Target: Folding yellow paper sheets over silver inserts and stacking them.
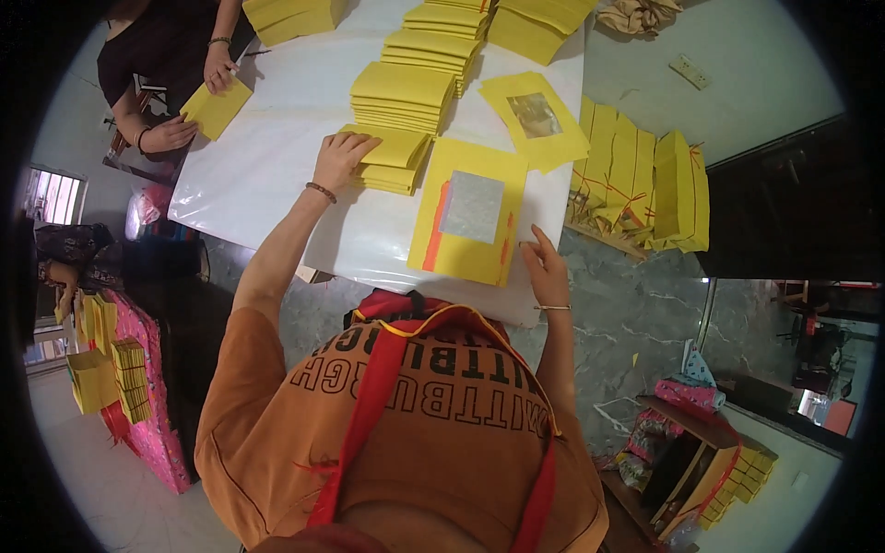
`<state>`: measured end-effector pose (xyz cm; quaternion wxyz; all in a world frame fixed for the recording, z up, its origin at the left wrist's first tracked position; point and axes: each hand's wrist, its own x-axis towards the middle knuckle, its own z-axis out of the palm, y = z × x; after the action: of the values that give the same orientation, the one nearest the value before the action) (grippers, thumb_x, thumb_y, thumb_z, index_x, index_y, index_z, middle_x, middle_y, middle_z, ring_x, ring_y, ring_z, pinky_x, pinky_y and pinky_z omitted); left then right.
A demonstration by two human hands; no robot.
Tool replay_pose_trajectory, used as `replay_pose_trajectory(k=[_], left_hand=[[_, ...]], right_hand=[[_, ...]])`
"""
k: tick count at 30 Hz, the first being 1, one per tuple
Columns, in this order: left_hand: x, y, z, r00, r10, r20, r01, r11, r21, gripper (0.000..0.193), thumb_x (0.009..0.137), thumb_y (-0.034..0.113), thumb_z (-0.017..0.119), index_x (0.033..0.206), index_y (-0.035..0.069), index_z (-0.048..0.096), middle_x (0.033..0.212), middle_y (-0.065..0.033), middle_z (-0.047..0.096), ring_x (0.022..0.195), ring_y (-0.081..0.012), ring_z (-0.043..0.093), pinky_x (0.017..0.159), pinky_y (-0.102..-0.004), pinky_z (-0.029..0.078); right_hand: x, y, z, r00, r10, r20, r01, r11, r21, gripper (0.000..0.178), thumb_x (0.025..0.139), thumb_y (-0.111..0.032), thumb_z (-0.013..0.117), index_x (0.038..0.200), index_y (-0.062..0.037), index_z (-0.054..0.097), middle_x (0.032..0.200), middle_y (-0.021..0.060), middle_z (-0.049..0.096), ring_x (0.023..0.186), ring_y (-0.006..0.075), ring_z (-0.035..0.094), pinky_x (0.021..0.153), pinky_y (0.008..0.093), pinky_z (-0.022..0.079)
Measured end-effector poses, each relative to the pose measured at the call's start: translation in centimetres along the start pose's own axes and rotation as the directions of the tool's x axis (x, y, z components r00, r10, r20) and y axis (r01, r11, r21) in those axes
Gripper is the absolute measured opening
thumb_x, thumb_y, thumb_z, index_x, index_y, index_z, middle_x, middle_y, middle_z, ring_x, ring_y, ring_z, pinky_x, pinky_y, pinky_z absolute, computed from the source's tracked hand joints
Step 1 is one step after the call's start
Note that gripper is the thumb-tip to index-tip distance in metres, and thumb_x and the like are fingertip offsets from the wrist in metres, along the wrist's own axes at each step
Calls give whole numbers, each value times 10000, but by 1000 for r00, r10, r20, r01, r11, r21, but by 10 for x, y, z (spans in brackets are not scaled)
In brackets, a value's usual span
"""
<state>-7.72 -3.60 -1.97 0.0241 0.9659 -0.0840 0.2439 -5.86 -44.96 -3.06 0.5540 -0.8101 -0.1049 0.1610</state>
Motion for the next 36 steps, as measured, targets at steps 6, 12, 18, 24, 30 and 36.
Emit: replay_pose_trajectory(k=[6,12,18,24,30,36], left_hand=[[1,7,2,991,111,70,-118,987,106,506,674,126,666,1156,190,524,1080,-9,546,993,-187,500,830,-350,366],[-10,18,5,893,-10,450,-10,999,43,617,729,191,631,1298,167,393,1283,-70,414,1172,-239,394,948,-413,323],[-28,21,24,848,-125,516,131,991,24,766,740,203,559,1413,166,195,1459,-153,166,1342,-333,148,1072,-509,133],[-16,21,8,838,-155,524,223,972,-68,763,730,223,574,1404,212,216,1444,-152,200,1330,-335,178,1058,-516,154],[-18,35,-7,923,-128,364,147,989,-24,778,694,141,611,1382,234,260,1399,-157,276,1297,-353,232,1028,-523,190],[-33,95,-29,975,3,221,65,952,-298,629,729,137,594,1320,137,381,1353,-187,344,1258,-349,307,1027,-451,245]], right_hand=[[-4,-12,13,999,15,-30,-17,997,-71,444,877,-230,558,1282,-73,469,985,115,643,910,159,593,801,285,443],[-2,-8,14,997,-63,-35,58,989,-139,418,863,-193,565,1254,-64,492,1018,123,630,974,200,592,834,299,442],[3,-21,16,948,-316,-43,297,924,-242,378,855,-143,571,1216,-42,520,1193,120,548,1087,208,523,912,312,402],[8,-33,25,904,-424,-58,401,886,-231,344,826,-127,587,1160,-53,549,1182,141,545,1113,262,516,921,323,405],[6,-31,21,911,-410,-47,392,896,-207,323,828,-130,589,1141,-54,563,1175,134,550,1107,262,517,919,324,407],[7,-19,22,924,-376,-60,352,903,-247,378,849,-132,569,1213,-54,507,1248,133,496,1156,245,475,949,322,381]])
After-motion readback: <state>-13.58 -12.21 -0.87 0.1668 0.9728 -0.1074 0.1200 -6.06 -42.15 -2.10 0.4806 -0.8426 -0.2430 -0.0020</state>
